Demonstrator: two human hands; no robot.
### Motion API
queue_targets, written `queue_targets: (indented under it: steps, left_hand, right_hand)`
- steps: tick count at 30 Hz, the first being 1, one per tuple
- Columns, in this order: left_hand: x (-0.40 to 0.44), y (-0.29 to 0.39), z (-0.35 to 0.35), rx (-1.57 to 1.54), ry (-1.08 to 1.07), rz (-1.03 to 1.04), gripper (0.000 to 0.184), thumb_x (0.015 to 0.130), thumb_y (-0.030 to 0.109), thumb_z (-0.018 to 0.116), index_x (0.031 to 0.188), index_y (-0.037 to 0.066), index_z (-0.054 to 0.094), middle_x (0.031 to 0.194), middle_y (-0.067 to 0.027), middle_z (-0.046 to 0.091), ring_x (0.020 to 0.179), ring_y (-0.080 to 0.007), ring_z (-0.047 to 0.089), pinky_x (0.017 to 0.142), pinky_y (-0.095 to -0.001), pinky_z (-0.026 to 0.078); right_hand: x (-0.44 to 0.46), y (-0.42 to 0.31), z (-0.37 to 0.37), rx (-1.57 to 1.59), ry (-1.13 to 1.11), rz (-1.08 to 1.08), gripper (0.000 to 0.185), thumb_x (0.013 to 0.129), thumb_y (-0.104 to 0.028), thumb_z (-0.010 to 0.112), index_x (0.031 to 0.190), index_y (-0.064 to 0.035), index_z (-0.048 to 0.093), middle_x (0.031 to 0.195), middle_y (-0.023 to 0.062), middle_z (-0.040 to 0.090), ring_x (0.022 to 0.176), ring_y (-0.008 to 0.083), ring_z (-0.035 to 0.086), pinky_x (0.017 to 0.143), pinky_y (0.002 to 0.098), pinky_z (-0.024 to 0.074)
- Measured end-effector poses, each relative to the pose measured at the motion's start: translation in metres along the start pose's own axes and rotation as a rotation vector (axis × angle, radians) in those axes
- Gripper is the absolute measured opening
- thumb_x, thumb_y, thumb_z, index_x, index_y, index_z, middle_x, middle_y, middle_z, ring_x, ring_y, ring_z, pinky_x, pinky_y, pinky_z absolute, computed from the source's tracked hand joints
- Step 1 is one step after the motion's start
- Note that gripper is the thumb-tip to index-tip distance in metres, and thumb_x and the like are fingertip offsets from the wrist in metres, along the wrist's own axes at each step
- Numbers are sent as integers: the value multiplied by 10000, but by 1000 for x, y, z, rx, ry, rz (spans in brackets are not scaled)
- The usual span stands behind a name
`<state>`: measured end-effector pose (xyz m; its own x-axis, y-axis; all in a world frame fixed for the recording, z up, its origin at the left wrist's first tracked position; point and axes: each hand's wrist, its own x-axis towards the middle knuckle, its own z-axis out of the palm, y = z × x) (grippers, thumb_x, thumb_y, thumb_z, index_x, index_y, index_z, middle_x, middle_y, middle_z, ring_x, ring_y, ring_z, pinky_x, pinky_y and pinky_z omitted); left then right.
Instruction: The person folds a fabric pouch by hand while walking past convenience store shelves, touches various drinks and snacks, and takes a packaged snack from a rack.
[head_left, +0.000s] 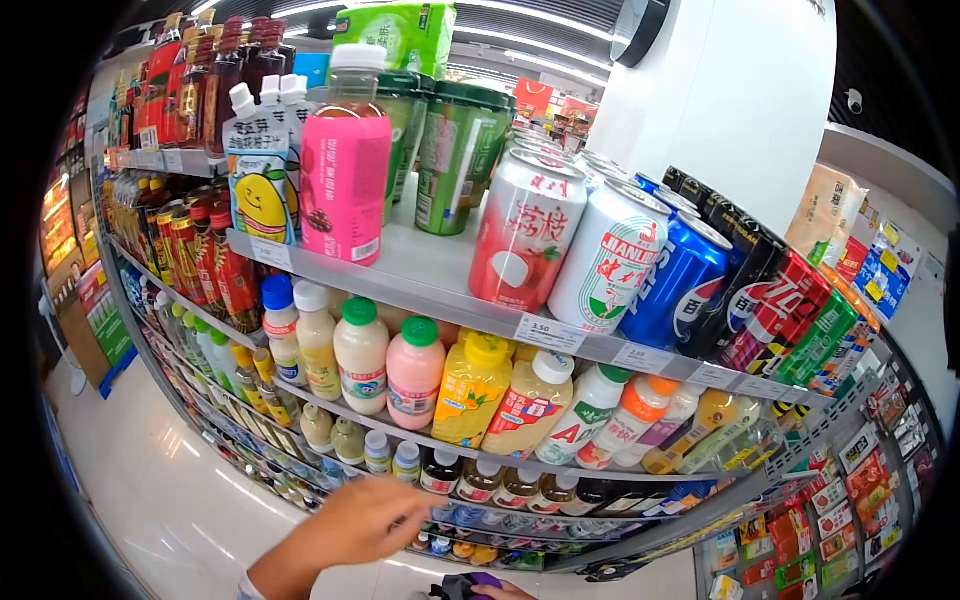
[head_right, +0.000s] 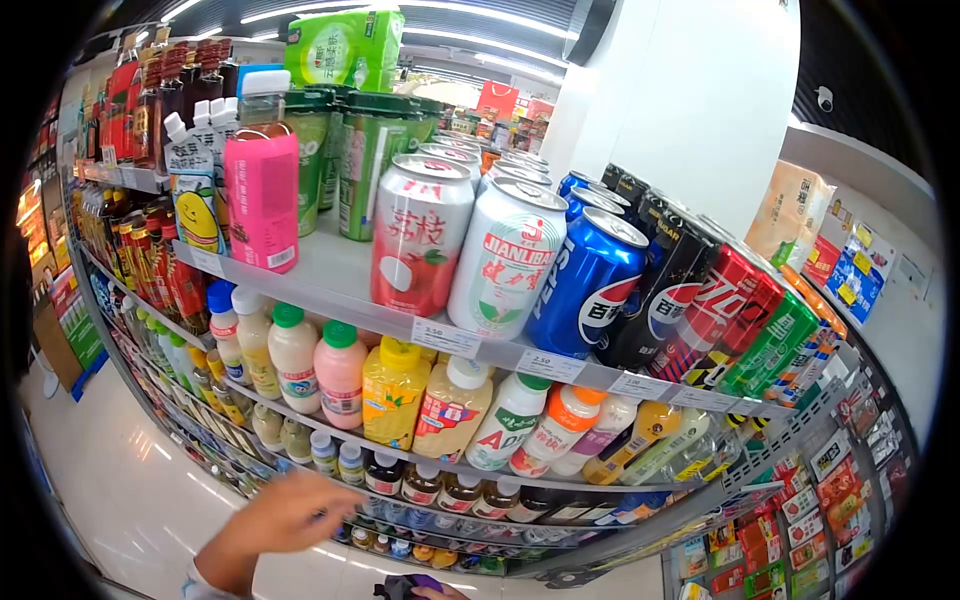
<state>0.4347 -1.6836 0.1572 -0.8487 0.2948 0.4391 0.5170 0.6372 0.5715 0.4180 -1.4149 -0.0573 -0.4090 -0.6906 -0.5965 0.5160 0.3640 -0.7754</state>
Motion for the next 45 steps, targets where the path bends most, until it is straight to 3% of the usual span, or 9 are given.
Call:
queue_targets:
  steps: [5,9,12,18,25,33,36,43,45]
  left_hand:
    - [80,54,-87,144,596,418,267,815,-6,693,1079,25,672,879,-96,646,797,-282,628,770,-368,512]
    - [144,57,-103,103,716,440,437,867,95,711,1259,7,540,1028,-155,598,902,-304,619,817,-400,514]
    - [171,53,-102,244,691,311,658,857,183,769,1399,7,438,1181,-175,601,997,-267,642,878,-387,522]
    - [187,48,-99,407,731,317,837,855,368,775,1475,-19,367,1070,-218,652,969,-341,673,801,-429,543]
    - [186,54,-102,315,565,180,831,866,414,741,1458,-34,369,972,-208,679,872,-354,689,747,-432,552]
    - [195,47,-89,380,753,266,775,847,389,718,1367,-112,437,879,-146,672,819,-318,683,665,-419,561]
    - [196,45,-86,362,755,267,805,853,390,724,1428,-60,388,919,-161,668,848,-323,677,702,-434,547]
    - [192,43,-90,386,826,310,771,835,409,725,1348,-106,469,858,-138,657,795,-300,658,683,-426,545]
    - [185,44,-96,359,690,248,830,881,418,723,1439,-103,396,944,-179,654,879,-329,655,774,-439,537]
  right_hand:
    - [4,5,17,29,23,36,517,925,-415,687,1341,-137,558,1203,67,619,1075,225,613,850,377,525]
    - [2,15,26,65,46,74,531,923,-423,692,1353,-142,555,1211,64,623,1080,221,615,848,373,528]
    - [-3,23,34,93,64,86,542,921,-428,695,1361,-146,553,1217,61,625,1083,217,617,846,370,529]
    - [-9,32,41,132,104,118,563,918,-440,702,1378,-153,549,1228,56,630,1091,211,620,843,365,533]
    - [-14,43,49,181,167,145,589,914,-453,710,1399,-162,544,1242,50,636,1099,203,623,839,359,537]
    - [-15,55,61,219,233,150,618,910,-468,719,1421,-172,539,1258,43,642,1109,194,627,834,351,542]
    - [-16,58,66,234,258,152,629,909,-473,723,1430,-176,537,1264,40,645,1113,191,629,833,349,544]
    - [-18,60,75,219,302,164,673,912,-494,715,1471,-180,512,1261,22,659,1125,170,631,824,321,545]
    - [-19,58,79,217,309,155,663,915,-481,714,1468,-178,510,1261,24,656,1126,170,630,828,323,544]
